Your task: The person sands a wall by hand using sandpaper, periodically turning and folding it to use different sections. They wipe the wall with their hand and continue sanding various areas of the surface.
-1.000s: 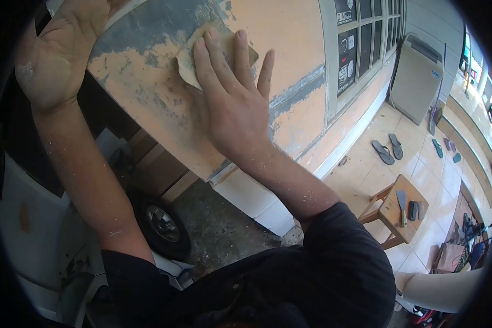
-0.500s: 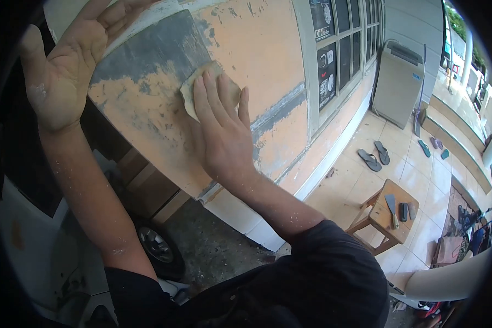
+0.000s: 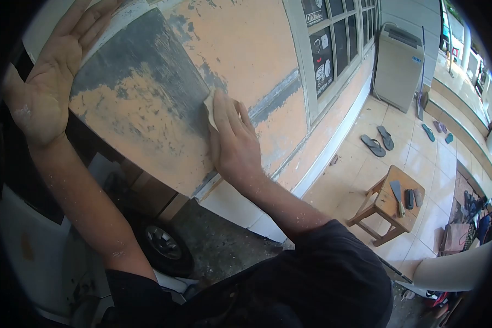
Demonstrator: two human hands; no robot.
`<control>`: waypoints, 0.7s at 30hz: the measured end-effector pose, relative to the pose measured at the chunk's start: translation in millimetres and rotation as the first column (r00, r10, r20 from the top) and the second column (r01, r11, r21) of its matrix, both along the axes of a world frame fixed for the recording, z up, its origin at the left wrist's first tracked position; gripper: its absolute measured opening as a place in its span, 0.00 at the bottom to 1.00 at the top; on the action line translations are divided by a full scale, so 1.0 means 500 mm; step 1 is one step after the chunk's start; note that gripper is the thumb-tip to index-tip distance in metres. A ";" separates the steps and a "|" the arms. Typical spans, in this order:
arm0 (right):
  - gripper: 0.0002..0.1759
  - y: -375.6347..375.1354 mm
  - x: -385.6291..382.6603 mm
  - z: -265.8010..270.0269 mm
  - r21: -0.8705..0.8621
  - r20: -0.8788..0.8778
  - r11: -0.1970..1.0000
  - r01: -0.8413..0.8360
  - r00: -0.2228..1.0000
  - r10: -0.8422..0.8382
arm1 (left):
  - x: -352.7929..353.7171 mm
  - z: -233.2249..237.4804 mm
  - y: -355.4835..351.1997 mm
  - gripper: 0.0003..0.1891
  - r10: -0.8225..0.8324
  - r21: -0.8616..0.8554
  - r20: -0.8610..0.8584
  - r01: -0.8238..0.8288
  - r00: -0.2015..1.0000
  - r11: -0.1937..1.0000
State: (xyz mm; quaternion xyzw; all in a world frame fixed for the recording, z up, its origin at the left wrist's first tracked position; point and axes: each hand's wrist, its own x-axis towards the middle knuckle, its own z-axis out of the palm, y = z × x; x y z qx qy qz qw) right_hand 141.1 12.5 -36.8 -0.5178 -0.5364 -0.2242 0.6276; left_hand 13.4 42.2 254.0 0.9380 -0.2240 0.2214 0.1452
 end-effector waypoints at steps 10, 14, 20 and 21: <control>0.35 0.036 0.035 0.218 0.194 0.127 0.981 -0.022 0.992 -0.003 | -0.034 0.079 0.174 0.69 -0.001 -0.045 -0.080 -0.002 0.997 0.999; 0.32 0.015 0.041 0.176 0.075 0.171 0.997 0.027 0.984 -0.040 | -0.049 0.105 0.258 0.69 -0.022 -0.036 -0.085 0.019 0.996 0.999; 0.35 -0.046 -0.054 -0.185 -0.290 0.247 0.945 0.148 0.966 -0.076 | -0.062 0.009 0.083 0.69 0.021 -0.025 -0.002 -0.021 1.000 0.999; 0.35 -0.037 -0.065 -0.181 -0.242 0.271 0.950 0.199 0.954 -0.131 | -0.061 -0.017 0.015 0.69 0.042 -0.022 0.002 -0.042 0.999 0.999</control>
